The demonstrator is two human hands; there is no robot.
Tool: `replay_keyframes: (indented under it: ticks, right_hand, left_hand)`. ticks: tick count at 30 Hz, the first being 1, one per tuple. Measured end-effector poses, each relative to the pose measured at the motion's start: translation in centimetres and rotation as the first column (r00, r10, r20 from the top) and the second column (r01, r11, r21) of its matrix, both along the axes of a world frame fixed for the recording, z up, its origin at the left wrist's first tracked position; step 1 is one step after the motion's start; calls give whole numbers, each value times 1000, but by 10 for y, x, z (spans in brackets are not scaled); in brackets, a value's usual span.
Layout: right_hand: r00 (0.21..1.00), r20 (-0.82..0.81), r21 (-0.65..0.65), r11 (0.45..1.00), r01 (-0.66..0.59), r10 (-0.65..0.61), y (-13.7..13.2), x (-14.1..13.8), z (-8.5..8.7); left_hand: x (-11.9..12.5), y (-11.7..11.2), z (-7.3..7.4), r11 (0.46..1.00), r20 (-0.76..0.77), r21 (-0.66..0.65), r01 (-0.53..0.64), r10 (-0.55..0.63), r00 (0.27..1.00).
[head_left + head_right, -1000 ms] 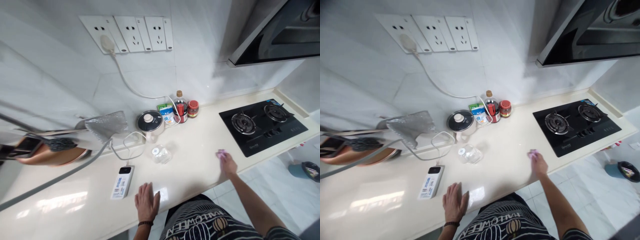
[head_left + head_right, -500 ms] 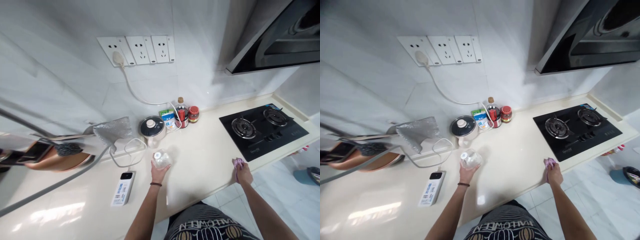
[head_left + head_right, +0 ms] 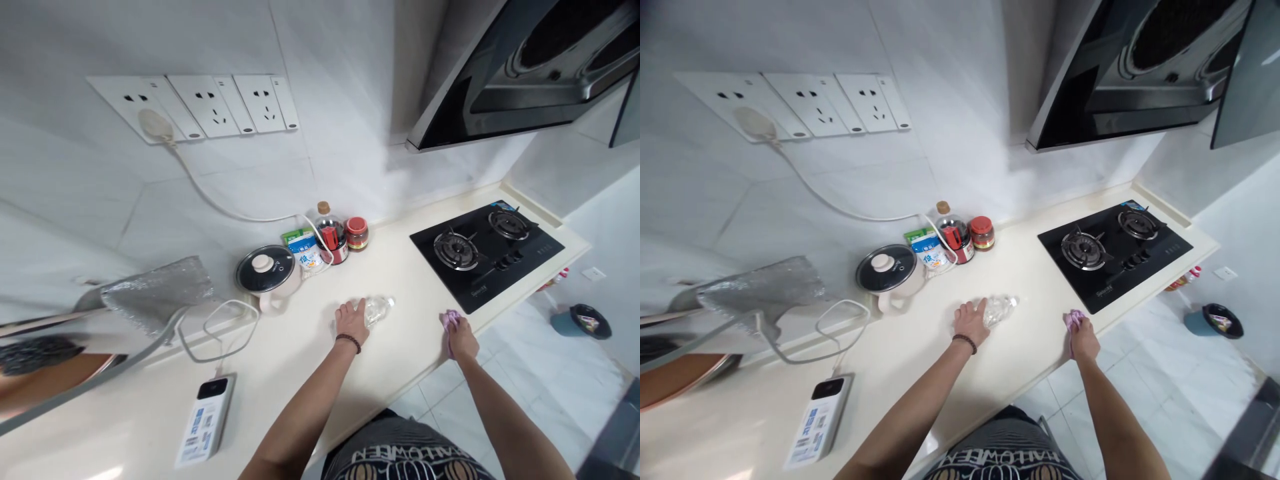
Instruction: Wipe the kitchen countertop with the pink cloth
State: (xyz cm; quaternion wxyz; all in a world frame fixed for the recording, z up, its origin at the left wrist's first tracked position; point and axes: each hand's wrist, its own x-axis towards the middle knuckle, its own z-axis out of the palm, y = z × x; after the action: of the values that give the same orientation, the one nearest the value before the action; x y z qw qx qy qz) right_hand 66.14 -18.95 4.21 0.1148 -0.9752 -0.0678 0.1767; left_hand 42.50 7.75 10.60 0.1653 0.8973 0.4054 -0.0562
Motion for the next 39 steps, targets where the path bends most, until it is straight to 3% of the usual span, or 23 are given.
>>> replay_keyframes:
  ticks: [5, 10, 12, 16, 19, 21, 23, 25, 28, 30, 32, 34, 36, 39]
  right_hand:
    - [1000, 7, -7, 1000, 9, -9, -1, 0, -3]
    - [1000, 15, -8, 1000, 3, -3, -2, 0, -3]
    - [1000, 19, -14, 1000, -6, 6, -1, 0, -1]
    - [1000, 19, -24, 1000, -13, 14, 0, -1, 3]
    - [1000, 23, -30, 1000, -7, 8, -1, -1, 5]
    - [999, 35, -27, 1000, -1, 2, -1, -1, 7]
    - [998, 55, -23, 1000, -13, 14, 4, -4, 8]
    - [994, 74, -15, 996, -83, 84, 17, -13, 7]
    - [945, 85, 34, 947, -320, 316, 57, -46, 4]
    - [854, 93, 95, 849, -520, 512, 93, -78, -1]
    - [726, 105, 154, 710, -687, 680, 130, -106, -5]
    - [646, 110, 178, 625, -760, 755, 160, -119, -6]
    - [676, 108, 159, 658, -736, 729, 178, -108, -4]
    - [810, 115, 93, 806, -585, 575, 176, -51, 5]
  left_hand:
    - [1, 5, -4, 1000, -29, -25, -3, 2, 1000]
    - [-17, 22, -13, 977, 221, -121, -175, 199, 955]
    - [-26, 36, -22, 949, 404, -203, -242, 306, 862]
    - [-43, 67, -40, 880, 703, -378, -289, 476, 529]
    - [-56, 84, -47, 831, 757, -474, -293, 554, 347]
    - [-65, 89, -48, 791, 731, -521, -320, 607, 311]
    - [-78, 86, -50, 776, 708, -502, -382, 623, 334]
    - [-96, 75, -55, 798, 720, -411, -440, 580, 381]
    - [-137, 38, -70, 845, 735, -235, -481, 479, 481]
    - [-172, 5, -84, 850, 670, -128, -510, 454, 588]
    - [-211, -29, -99, 846, 544, -36, -532, 463, 699]
    - [-247, -59, -111, 838, 424, 48, -544, 476, 771]
    - [-275, -83, -119, 823, 342, 116, -556, 493, 800]
    - [-297, -104, -122, 806, 281, 166, -569, 514, 810]
